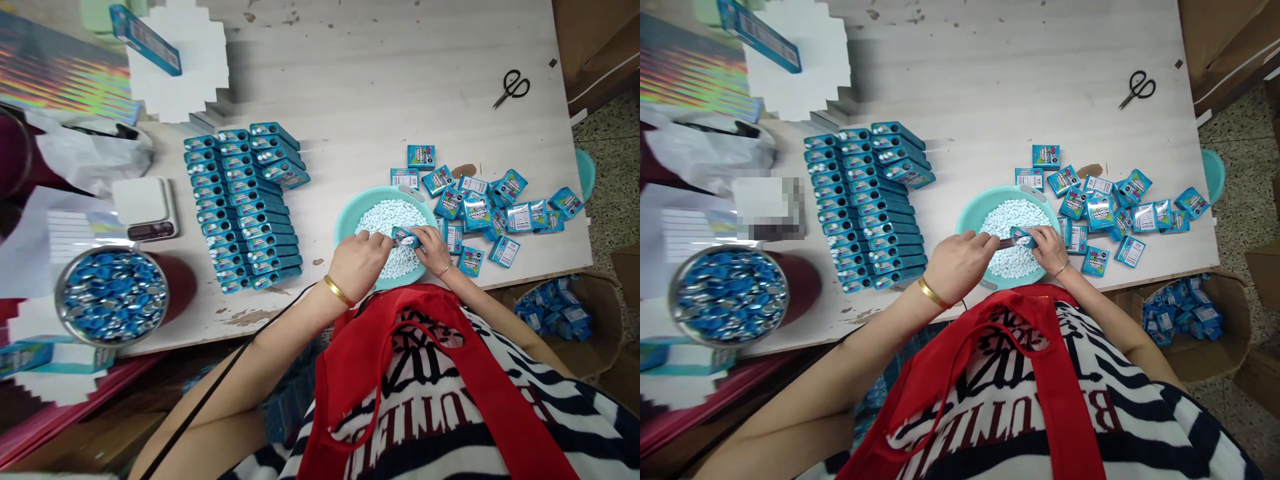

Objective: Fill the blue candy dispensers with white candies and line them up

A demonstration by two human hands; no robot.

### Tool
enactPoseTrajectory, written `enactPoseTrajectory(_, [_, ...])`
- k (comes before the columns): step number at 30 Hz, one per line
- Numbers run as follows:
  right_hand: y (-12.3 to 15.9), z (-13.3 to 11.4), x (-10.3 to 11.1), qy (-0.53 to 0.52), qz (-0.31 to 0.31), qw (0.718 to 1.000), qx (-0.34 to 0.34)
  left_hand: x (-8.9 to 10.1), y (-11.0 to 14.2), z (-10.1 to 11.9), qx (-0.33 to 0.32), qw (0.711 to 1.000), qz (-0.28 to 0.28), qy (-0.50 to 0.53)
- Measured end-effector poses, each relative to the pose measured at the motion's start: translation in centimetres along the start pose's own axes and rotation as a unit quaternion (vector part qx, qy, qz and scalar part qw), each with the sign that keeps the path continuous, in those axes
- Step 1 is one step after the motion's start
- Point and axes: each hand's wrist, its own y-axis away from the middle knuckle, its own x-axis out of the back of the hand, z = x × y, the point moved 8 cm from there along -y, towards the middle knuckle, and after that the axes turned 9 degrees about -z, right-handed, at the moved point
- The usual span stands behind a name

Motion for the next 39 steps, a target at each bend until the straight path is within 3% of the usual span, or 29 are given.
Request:
enactPoseTrajectory(2, [0.1, 0.3, 0.1, -0.008, 0.006, 1.0, -0.001, -0.6, 0.0, -1.1, 0.0, 1.0, 0.025, 0.016])
enactPoseTrajectory(4, [0.3, 0.9, 0.4, -0.018, 0.019, 1.0, -0.008, -2.4, -0.6, -3.5, 0.014, 0.998, 0.051, 0.046])
enactPoseTrajectory(6, [0.6, 1.5, 1.0, -0.035, 0.041, 0.998, -0.022, -5.8, -1.9, -6.4, 0.046, 0.995, 0.053, 0.075])
enactPoseTrajectory(9, [1.1, 2.5, 2.5, -0.054, 0.078, 0.994, -0.044, -12.6, -5.1, -9.2, 0.095, 0.99, -0.006, 0.108])
enactPoseTrajectory(11, [1.4, 2.9, 3.6, -0.06, 0.098, 0.992, -0.056, -16.8, -7.5, -9.0, 0.089, 0.986, -0.041, 0.137])
enactPoseTrajectory(13, [1.6, 3.2, 4.7, -0.064, 0.115, 0.989, -0.066, -19.5, -9.7, -7.7, 0.065, 0.977, -0.038, 0.198])
enactPoseTrajectory(18, [2.1, 3.8, 6.2, -0.077, 0.159, 0.98, -0.089, -22.1, -12.5, -5.3, 0.031, 0.942, 0.016, 0.334])
enactPoseTrajectory(25, [2.0, 4.1, 6.0, -0.082, 0.151, 0.979, -0.11, -21.2, -13.5, -3.0, -0.025, 0.92, 0.03, 0.391])
enactPoseTrajectory(29, [2.1, 4.0, 6.3, -0.082, 0.152, 0.979, -0.107, -19.3, -12.1, -3.0, -0.05, 0.908, 0.037, 0.415])
enactPoseTrajectory(34, [2.1, 3.5, 5.5, -0.051, 0.127, 0.988, -0.074, -14.6, -6.4, -6.0, -0.078, 0.898, 0.101, 0.422])
enactPoseTrajectory(36, [1.7, 2.9, 4.6, -0.033, 0.1, 0.993, -0.052, -12.1, -4.2, -6.8, -0.087, 0.907, 0.116, 0.396])
enactPoseTrajectory(39, [0.9, 1.7, 2.8, -0.01, 0.054, 0.998, -0.022, -8.6, -2.2, -6.5, -0.092, 0.937, 0.094, 0.323])
